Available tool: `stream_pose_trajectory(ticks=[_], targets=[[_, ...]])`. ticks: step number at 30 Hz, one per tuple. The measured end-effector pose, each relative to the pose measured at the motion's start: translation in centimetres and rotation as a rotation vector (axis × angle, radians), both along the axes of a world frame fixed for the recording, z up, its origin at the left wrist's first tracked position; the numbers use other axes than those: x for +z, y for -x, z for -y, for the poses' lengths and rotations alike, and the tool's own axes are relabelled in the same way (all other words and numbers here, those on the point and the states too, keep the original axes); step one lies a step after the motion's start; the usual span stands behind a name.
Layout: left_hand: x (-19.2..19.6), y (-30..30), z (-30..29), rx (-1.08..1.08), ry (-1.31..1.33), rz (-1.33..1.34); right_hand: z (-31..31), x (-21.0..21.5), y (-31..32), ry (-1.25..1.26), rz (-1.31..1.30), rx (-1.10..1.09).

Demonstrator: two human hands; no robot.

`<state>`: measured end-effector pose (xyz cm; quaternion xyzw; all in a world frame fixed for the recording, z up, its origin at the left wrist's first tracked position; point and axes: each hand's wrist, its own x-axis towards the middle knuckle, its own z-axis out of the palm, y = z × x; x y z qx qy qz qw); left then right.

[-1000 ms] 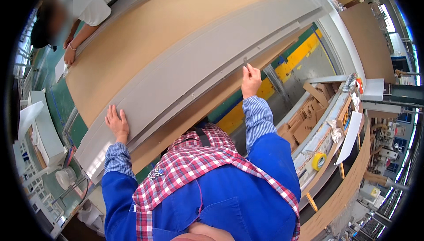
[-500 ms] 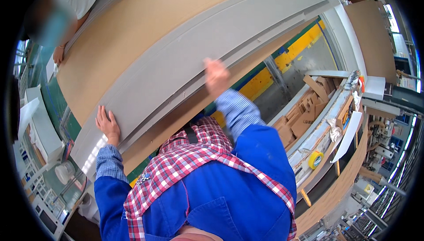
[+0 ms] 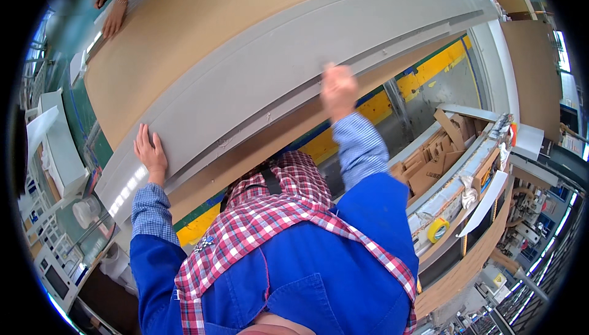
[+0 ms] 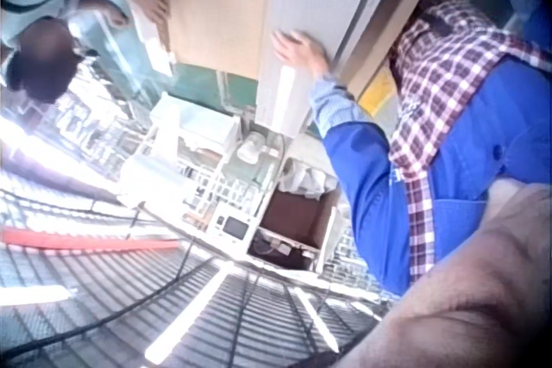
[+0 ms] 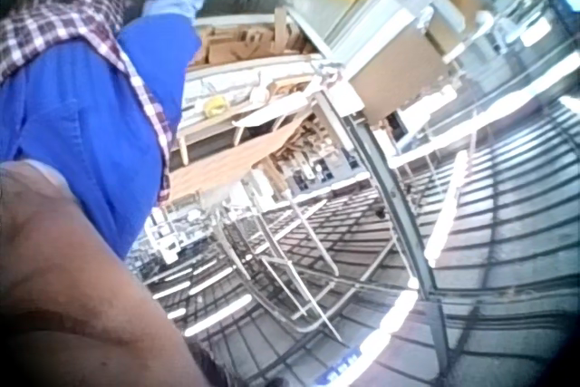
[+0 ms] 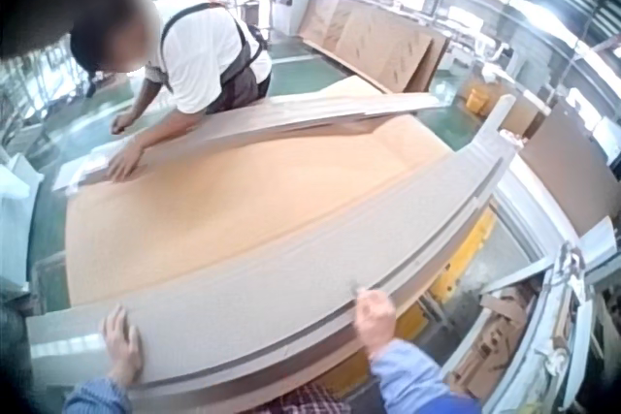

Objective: The person unpacks gray plastic components from a cardboard box and places them on a workbench. They then use a utility knife to scrape the surface of the components, removing residue or marks, and peel off protective plastic film. A coworker assists by holding the box and handling other parts.

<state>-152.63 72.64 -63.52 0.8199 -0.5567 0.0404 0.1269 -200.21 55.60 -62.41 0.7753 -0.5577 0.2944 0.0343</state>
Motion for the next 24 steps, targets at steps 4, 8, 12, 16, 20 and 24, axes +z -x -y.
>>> stream_pose_trajectory(ticks=[4, 8, 12, 16, 20, 24], targets=[[-0.2, 0.1, 0.4, -0.001, 0.0, -0.006, 3.3, 1.5, 3.4, -0.013, 0.13, -0.156], [-0.2, 0.2, 0.2, 0.014, 0.017, -0.005, -1.4, 0.1, -4.0, -0.074, -0.009, -0.055], [-0.1, 0.4, 0.3, 0.021, 0.013, -0.027, -12.9, -0.2, -18.3, -0.255, 0.197, 0.343], [0.0, -0.3, 0.5, 0.007, 0.027, -0.028, -16.6, 1.4, -22.9, -0.332, 0.287, 0.698], [-0.4, -0.2, -0.2, 0.018, 0.028, -0.018, -8.8, 0.5, -14.5, -0.114, 0.038, 0.252], [-0.7, 0.1, 0.3, 0.006, 0.078, -0.062, -0.7, 1.4, -2.2, -0.063, 0.129, -0.224]])
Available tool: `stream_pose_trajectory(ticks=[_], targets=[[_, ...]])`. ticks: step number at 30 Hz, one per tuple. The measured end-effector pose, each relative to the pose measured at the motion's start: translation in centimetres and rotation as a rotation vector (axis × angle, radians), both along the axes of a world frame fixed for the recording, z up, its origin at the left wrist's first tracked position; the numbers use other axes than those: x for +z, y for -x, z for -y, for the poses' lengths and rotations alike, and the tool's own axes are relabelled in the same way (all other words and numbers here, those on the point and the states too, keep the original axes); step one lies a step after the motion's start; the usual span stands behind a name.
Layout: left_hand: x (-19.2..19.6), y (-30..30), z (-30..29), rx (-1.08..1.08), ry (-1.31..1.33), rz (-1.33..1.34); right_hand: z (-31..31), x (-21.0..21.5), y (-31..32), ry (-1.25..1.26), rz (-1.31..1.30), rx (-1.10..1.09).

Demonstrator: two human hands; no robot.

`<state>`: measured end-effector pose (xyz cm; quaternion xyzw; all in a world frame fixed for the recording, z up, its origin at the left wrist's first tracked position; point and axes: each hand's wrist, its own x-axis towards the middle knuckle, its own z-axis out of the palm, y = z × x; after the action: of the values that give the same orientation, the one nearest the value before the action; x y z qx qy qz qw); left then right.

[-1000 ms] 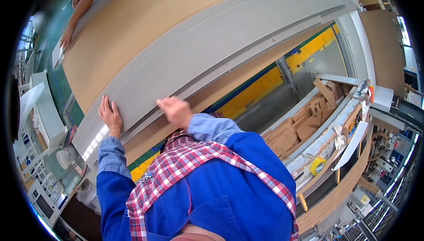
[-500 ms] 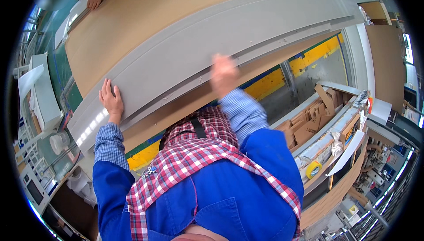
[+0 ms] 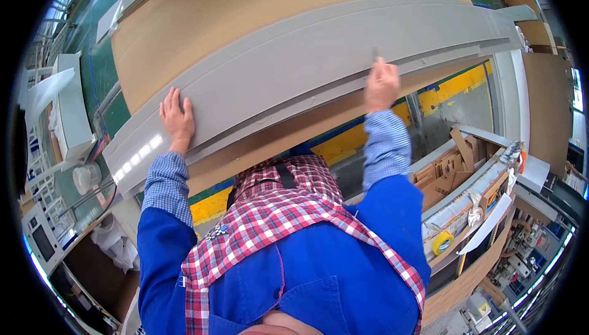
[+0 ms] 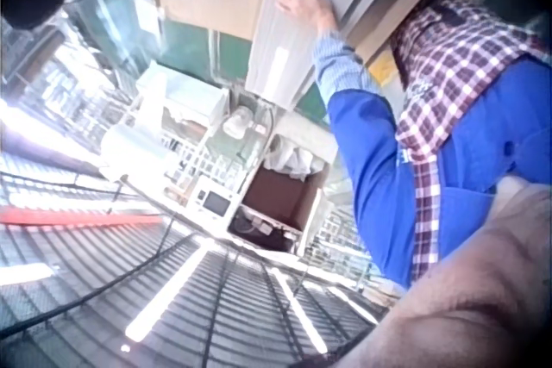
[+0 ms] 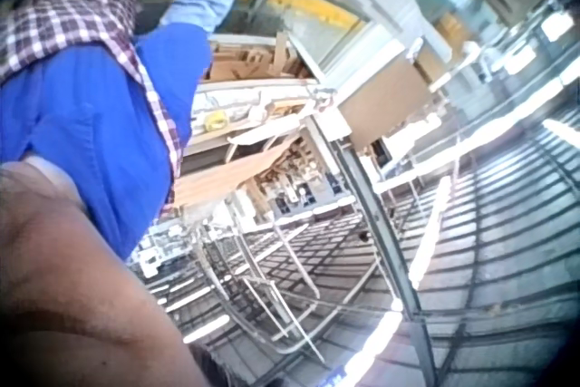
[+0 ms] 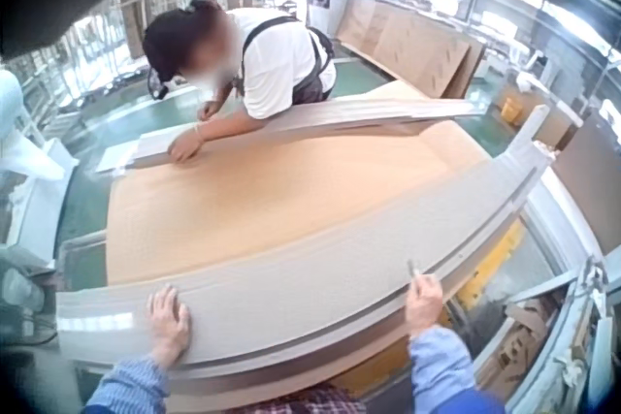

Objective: The person unpacks gray plastic components from a cardboard box and places them on a workbench. They then use a utility knife to scrape the surface of the components, removing residue or marks, and peel off protective plastic film. A coworker assists by holding the box and handling other parts.

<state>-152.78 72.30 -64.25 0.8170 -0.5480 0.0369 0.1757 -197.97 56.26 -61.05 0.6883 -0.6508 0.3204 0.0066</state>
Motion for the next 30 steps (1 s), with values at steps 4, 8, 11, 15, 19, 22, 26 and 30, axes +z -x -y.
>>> stream_pose_trajectory(ticks=[4, 8, 11, 15, 19, 22, 26, 30], targets=[[-0.2, 0.1, -0.4, -0.013, 0.053, -0.129, -3.4, -2.1, -3.3, 0.034, -0.133, 0.11], [0.3, 0.2, -0.3, -0.071, 0.198, -0.4, -15.1, -2.3, -19.9, -0.021, -0.007, 0.375], [-0.5, 2.3, 0.2, -0.086, 0.364, -0.806, -21.8, -2.5, -27.1, -0.151, 0.167, 0.699], [0.1, -7.8, -4.0, -0.065, 0.22, -0.528, -20.4, -1.1, -28.1, 0.023, 0.096, 0.693], [-0.3, -19.7, -11.1, -0.046, 0.03, -0.165, -11.7, -1.8, -17.1, 0.053, 0.178, 0.102], [-1.1, -22.7, -14.1, -0.045, -0.086, 0.104, -10.3, -2.1, -14.3, 0.113, 0.029, 0.022], [-0.6, -21.4, -14.4, 0.02, -0.094, 0.119, -17.3, -2.4, -24.4, 0.105, -0.058, 0.265], [-0.2, -20.9, -13.9, 0.006, -0.058, 0.067, -28.5, -2.5, -39.1, -0.057, 0.146, 0.485]])
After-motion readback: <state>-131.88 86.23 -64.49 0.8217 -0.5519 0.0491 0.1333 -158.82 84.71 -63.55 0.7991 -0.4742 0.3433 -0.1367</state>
